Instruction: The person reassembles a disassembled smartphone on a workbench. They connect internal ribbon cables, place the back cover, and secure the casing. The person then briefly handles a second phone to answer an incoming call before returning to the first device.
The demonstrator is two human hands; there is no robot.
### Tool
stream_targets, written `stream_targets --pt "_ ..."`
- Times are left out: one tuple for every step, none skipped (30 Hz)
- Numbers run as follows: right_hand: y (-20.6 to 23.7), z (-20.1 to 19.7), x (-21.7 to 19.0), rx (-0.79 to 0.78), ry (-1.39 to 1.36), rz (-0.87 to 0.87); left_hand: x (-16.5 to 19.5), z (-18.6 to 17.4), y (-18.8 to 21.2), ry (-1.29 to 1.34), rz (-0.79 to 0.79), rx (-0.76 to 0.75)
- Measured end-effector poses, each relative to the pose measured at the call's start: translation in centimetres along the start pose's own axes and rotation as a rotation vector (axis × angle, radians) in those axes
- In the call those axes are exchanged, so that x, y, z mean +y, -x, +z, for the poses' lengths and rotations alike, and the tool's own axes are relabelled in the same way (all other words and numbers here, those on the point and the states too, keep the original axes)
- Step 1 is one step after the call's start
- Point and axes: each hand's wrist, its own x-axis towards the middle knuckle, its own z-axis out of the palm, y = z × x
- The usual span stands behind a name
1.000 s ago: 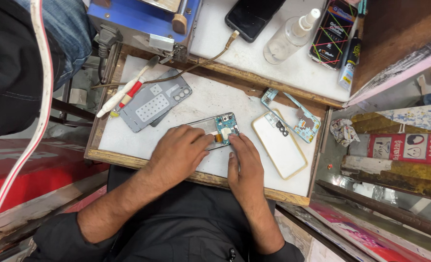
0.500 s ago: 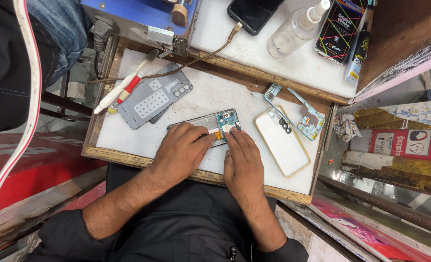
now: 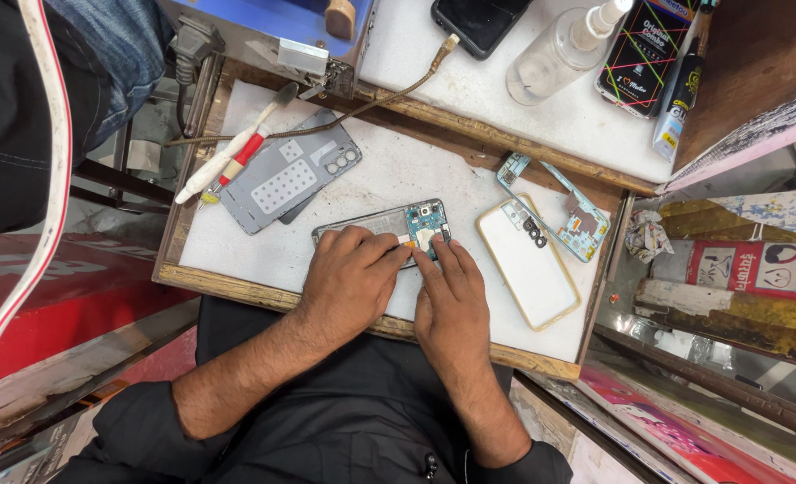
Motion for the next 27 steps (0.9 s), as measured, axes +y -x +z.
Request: stream_targets --pt "0.00 0.07 0.03 0.001 0.000 0.000 0.05 0.08 0.01 -0.005 -0.008 -0.003" --pt "-0.01 0.13 0.05 0.002 0.000 -0.001 0.10 0.12 0.02 -0.010 -0.015 -0.005" --pt "-0.05 0.19 0.05 0.004 0.001 -0.002 0.13 0.13 0.02 -0.016 -0.013 -0.003" --pt "-0.06 0.24 0.03 0.004 0.002 -0.001 0.16 0.14 0.04 -0.022 -0.012 0.000" --pt "-0.06 0.26 -0.01 0.004 0.003 0.001 0.16 0.11 0.08 -0.027 -0.011 0.002" --pt "-0.06 0.27 -0.03 0.006 0.004 0.005 0.17 0.08 0.06 -0.027 -0.009 0.002" --pt "-0.04 0.29 -0.10 0.009 0.001 0.004 0.14 0.02 0.09 -0.026 -0.008 0.001" --pt "-0.04 0.28 -0.11 0.014 -0.002 0.003 0.12 -0.02 0.06 -0.026 -0.006 0.000" --pt "-0.04 0.28 -0.12 0.020 -0.004 0.003 0.09 -0.06 0.07 -0.027 0.001 -0.002" --pt "-0.04 0.29 -0.12 0.018 -0.002 0.004 0.05 -0.09 0.06 -0.029 0.008 -0.005" --pt "-0.04 0.31 -0.13 0.017 0.001 0.005 0.01 -0.11 0.07 -0.031 0.015 -0.007" --pt "-0.04 0.34 -0.13 0.016 0.004 0.007 -0.02 -0.11 0.09 -0.030 0.016 -0.003" --pt "-0.03 0.38 -0.13 0.017 0.002 0.007 -0.04 -0.09 0.11 -0.029 0.018 0.000" --pt "-0.02 0.44 -0.14 0.018 -0.001 0.008 -0.06 -0.07 0.16 -0.028 0.020 0.004" --pt "-0.03 0.48 -0.15 0.019 -0.003 0.008 -0.06 -0.04 0.18 -0.026 0.013 0.004" --pt "0.00 0.56 -0.19 0.019 -0.006 0.005 -0.08 -0.01 0.26 -0.024 0.007 0.004" --pt "0.05 0.57 -0.23 0.019 -0.009 0.004 -0.05 0.01 0.33 -0.020 0.000 0.003" --pt "0.08 0.55 -0.25 0.019 -0.011 0.002 -0.05 0.05 0.39 -0.021 0.002 0.002" --pt "0.09 0.53 -0.27 0.022 -0.015 0.003 -0.04 0.08 0.44 -0.023 0.004 0.002" --pt "0.07 0.52 -0.30 0.025 -0.021 0.004 -0.04 0.10 0.49 -0.025 0.005 0.001" --pt "0.05 0.49 -0.31 0.027 -0.027 0.005 -0.03 0.14 0.54 -0.029 0.008 -0.001" --pt "0.05 0.39 -0.30 0.029 -0.034 -0.002 0.03 0.16 0.59 -0.035 0.009 0.000" --pt "0.06 0.28 -0.29 0.031 -0.042 -0.008 0.08 0.19 0.65 -0.041 0.010 0.001" --pt "0.08 0.18 -0.31 0.033 -0.048 -0.012 0.15 0.20 0.70 -0.038 0.008 0.003" --pt "0.09 0.13 -0.37 0.044 -0.058 -0.019 0.22 0.20 0.76 -0.034 0.006 0.004" --pt "0.09 0.09 -0.43 0.056 -0.068 -0.025 0.33 0.18 0.83 -0.030 0.004 0.005" --pt "0.06 0.05 -0.51 0.070 -0.077 -0.031 0.44 0.14 0.86 -0.033 0.004 0.004"
